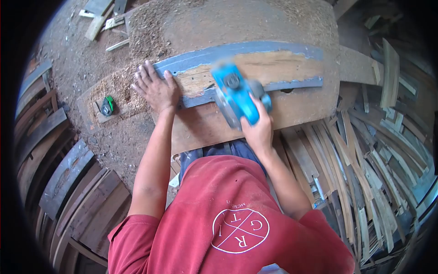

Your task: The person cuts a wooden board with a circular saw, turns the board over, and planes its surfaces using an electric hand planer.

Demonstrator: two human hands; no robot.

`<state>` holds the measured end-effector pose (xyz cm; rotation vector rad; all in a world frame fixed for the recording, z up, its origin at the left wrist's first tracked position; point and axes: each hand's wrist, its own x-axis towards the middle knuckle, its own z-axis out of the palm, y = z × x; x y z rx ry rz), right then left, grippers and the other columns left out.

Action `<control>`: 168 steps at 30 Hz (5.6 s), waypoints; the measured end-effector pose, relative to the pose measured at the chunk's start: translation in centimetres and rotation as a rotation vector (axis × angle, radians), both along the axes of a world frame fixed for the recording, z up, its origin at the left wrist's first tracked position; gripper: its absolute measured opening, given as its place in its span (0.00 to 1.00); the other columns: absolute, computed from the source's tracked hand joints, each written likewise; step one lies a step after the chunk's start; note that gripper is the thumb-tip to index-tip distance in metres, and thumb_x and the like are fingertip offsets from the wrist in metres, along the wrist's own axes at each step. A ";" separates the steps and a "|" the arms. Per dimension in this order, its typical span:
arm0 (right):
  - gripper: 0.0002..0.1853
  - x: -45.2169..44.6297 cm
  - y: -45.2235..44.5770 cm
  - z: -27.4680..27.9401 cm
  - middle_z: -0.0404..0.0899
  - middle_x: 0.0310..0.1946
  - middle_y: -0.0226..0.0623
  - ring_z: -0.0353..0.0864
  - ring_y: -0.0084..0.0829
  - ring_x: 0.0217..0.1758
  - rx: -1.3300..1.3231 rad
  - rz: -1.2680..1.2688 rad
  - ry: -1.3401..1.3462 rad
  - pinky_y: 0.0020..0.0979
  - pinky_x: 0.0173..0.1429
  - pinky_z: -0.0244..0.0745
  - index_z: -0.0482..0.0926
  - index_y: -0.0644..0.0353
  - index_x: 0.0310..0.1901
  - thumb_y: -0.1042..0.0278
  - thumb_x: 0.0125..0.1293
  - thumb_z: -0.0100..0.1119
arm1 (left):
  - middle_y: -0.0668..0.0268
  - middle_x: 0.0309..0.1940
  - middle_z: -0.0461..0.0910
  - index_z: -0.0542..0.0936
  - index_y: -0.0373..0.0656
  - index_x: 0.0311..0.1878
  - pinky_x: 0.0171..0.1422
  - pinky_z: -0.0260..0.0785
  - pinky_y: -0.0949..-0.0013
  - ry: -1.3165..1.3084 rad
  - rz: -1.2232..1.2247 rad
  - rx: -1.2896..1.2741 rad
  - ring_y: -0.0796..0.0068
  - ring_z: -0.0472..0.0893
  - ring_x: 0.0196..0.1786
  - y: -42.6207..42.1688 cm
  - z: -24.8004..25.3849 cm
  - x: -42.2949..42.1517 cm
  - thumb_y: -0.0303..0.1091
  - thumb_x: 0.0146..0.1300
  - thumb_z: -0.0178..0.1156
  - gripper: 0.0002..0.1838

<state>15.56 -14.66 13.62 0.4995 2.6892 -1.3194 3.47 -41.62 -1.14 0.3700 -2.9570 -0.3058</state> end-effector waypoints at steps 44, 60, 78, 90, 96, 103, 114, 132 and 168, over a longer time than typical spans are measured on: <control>0.30 -9.7 -10.2 -0.9 0.88 0.47 0.64 0.89 0.65 0.53 0.146 0.241 0.091 0.56 0.60 0.84 0.80 0.60 0.68 0.68 0.62 0.70 | 0.43 0.85 0.53 0.54 0.60 0.90 0.87 0.28 0.20 0.104 0.318 0.238 0.35 0.46 0.89 -2.7 -2.2 4.9 0.48 0.79 0.50 0.39; 0.33 2.6 -4.2 0.7 0.89 0.54 0.57 0.92 0.50 0.60 0.069 0.284 -0.031 0.44 0.64 0.83 0.79 0.62 0.71 0.79 0.61 0.66 | 0.43 0.85 0.54 0.53 0.53 0.90 0.89 0.33 0.25 0.016 0.508 0.194 0.35 0.49 0.88 -5.2 -3.1 12.9 0.52 0.79 0.53 0.41; 0.33 -1.5 -9.9 -0.5 0.89 0.52 0.61 0.89 0.61 0.58 0.029 0.459 0.118 0.51 0.63 0.85 0.79 0.62 0.70 0.78 0.59 0.69 | 0.42 0.77 0.67 0.56 0.50 0.88 0.86 0.52 0.36 0.071 0.544 0.299 0.37 0.65 0.80 -5.3 -2.8 12.7 0.35 0.74 0.54 0.40; 0.31 -13.6 -21.6 0.0 0.91 0.42 0.58 0.92 0.59 0.49 0.187 0.483 -0.007 0.53 0.56 0.86 0.82 0.57 0.68 0.68 0.60 0.73 | 0.36 0.74 0.69 0.55 0.46 0.88 0.83 0.56 0.36 0.057 0.489 0.393 0.34 0.67 0.76 -5.8 -2.9 12.9 0.30 0.71 0.55 0.42; 0.35 -6.0 -14.4 0.0 0.90 0.39 0.59 0.92 0.59 0.41 0.137 0.539 0.017 0.54 0.49 0.88 0.80 0.56 0.70 0.67 0.59 0.78 | 0.36 0.72 0.70 0.54 0.45 0.88 0.83 0.57 0.37 0.079 0.484 0.330 0.34 0.68 0.75 -5.8 -3.3 12.8 0.27 0.70 0.53 0.42; 0.35 -5.5 -14.7 -0.1 0.90 0.36 0.57 0.92 0.58 0.40 0.145 0.521 0.022 0.54 0.47 0.87 0.79 0.57 0.71 0.69 0.59 0.76 | 0.38 0.75 0.70 0.54 0.43 0.88 0.82 0.57 0.41 0.056 0.478 0.330 0.37 0.70 0.74 -5.6 -3.1 12.6 0.30 0.71 0.51 0.42; 0.30 -10.6 -15.7 0.4 0.90 0.39 0.62 0.92 0.59 0.45 0.157 0.594 -0.035 0.56 0.54 0.87 0.83 0.56 0.66 0.68 0.60 0.75 | 0.35 0.72 0.72 0.56 0.49 0.88 0.84 0.54 0.38 0.064 0.465 0.368 0.33 0.68 0.75 -6.1 -3.3 13.3 0.32 0.74 0.51 0.40; 0.21 3.4 31.2 1.4 0.90 0.41 0.44 0.89 0.28 0.44 0.208 -0.250 -0.012 0.36 0.55 0.83 0.84 0.71 0.61 0.74 0.68 0.68 | 0.42 0.89 0.50 0.57 0.53 0.90 0.91 0.30 0.33 0.018 0.076 0.048 0.41 0.45 0.92 27.4 0.5 0.7 0.64 0.78 0.51 0.44; 0.27 -16.6 31.9 0.0 0.89 0.48 0.61 0.89 0.61 0.53 0.110 0.258 0.030 0.51 0.59 0.84 0.83 0.63 0.64 0.71 0.61 0.66 | 0.47 0.88 0.57 0.58 0.57 0.90 0.92 0.37 0.37 0.070 0.130 -0.129 0.44 0.51 0.91 28.0 -0.6 0.2 0.72 0.77 0.45 0.46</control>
